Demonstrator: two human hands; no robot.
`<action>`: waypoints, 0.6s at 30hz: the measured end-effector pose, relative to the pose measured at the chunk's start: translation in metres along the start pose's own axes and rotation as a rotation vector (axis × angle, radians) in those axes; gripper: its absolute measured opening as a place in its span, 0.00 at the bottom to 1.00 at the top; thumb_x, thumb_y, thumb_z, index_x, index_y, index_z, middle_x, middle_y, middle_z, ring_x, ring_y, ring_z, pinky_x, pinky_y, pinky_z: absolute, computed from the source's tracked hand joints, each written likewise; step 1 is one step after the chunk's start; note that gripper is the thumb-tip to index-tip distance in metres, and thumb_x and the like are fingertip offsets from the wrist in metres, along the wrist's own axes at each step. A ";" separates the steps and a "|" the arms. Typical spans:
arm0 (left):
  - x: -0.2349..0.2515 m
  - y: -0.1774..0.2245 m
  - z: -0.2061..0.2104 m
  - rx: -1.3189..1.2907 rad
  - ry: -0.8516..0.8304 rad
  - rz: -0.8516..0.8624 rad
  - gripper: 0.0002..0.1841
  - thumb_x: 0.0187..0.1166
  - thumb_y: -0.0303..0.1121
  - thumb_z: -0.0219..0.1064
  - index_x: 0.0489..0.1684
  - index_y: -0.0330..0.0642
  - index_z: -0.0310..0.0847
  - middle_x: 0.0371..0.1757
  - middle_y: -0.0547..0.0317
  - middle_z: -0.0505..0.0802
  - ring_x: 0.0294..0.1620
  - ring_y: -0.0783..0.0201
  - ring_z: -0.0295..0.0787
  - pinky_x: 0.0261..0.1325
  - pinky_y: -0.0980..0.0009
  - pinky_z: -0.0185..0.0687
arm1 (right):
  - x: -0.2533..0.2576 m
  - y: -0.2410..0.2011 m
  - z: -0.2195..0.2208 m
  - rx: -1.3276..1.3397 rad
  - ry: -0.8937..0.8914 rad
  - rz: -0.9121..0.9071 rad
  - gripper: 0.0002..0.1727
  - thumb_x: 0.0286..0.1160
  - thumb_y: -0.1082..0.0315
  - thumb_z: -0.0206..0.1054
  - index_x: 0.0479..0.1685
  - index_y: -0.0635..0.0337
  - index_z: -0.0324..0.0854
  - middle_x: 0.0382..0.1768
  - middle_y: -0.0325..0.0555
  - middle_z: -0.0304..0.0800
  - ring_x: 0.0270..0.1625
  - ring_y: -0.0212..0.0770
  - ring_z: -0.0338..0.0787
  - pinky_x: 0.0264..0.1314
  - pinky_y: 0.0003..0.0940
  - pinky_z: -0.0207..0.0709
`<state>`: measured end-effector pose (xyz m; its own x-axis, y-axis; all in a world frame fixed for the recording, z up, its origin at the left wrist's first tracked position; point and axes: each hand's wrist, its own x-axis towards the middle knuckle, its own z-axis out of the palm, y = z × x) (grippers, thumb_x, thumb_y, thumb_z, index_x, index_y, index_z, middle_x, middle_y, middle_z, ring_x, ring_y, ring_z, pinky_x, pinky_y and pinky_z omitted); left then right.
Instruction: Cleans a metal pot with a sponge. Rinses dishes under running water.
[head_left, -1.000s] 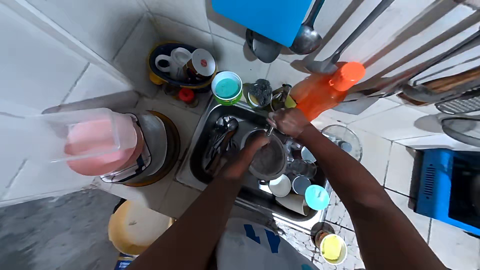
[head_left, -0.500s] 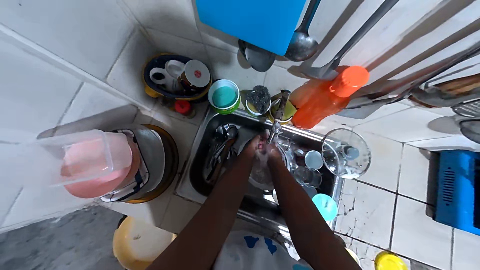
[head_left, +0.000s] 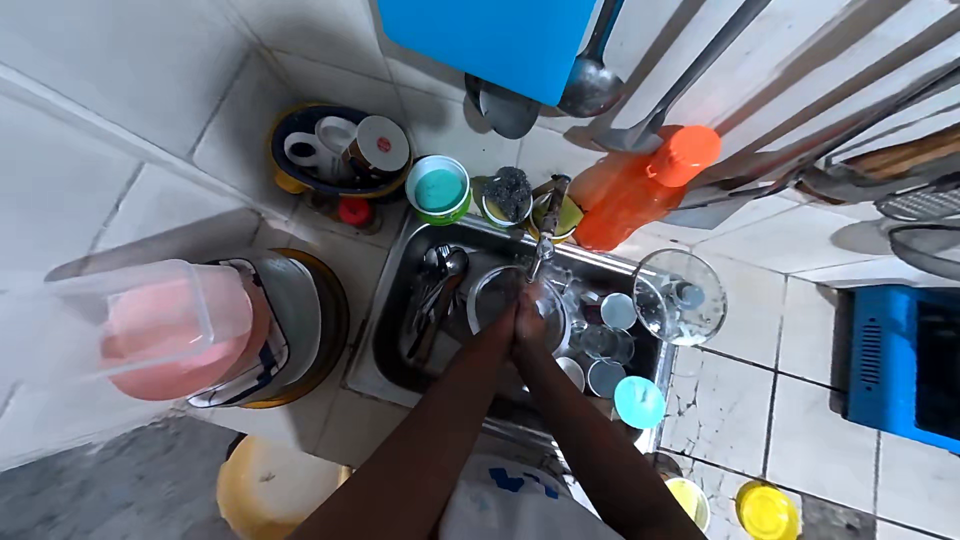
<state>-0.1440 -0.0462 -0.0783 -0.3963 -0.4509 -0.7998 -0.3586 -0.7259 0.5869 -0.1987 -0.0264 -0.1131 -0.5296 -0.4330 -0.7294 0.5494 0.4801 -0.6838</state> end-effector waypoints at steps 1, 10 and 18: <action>0.019 -0.005 0.004 -0.075 0.039 0.073 0.28 0.95 0.52 0.42 0.76 0.40 0.75 0.68 0.45 0.87 0.66 0.57 0.84 0.70 0.57 0.79 | 0.006 0.004 -0.001 0.116 -0.009 0.078 0.27 0.93 0.49 0.53 0.69 0.66 0.76 0.56 0.58 0.88 0.57 0.47 0.88 0.61 0.47 0.83; 0.055 0.016 0.023 -0.529 0.020 0.103 0.19 0.94 0.49 0.47 0.63 0.47 0.75 0.43 0.58 0.85 0.38 0.66 0.80 0.41 0.69 0.80 | 0.064 -0.005 -0.021 -0.211 -0.280 -0.115 0.16 0.92 0.67 0.51 0.66 0.66 0.77 0.50 0.53 0.86 0.50 0.40 0.85 0.56 0.39 0.81; 0.010 -0.033 -0.026 0.848 0.585 0.512 0.34 0.76 0.42 0.72 0.85 0.49 0.71 0.88 0.40 0.68 0.83 0.36 0.67 0.77 0.36 0.65 | 0.098 0.003 -0.006 -0.669 -0.372 -0.488 0.18 0.87 0.64 0.62 0.66 0.68 0.83 0.60 0.64 0.90 0.64 0.56 0.89 0.74 0.55 0.78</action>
<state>-0.1143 -0.0402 -0.1093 -0.2862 -0.9253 -0.2488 -0.8100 0.0950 0.5787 -0.2527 -0.0633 -0.1862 -0.2978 -0.8673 -0.3989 -0.2331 0.4713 -0.8506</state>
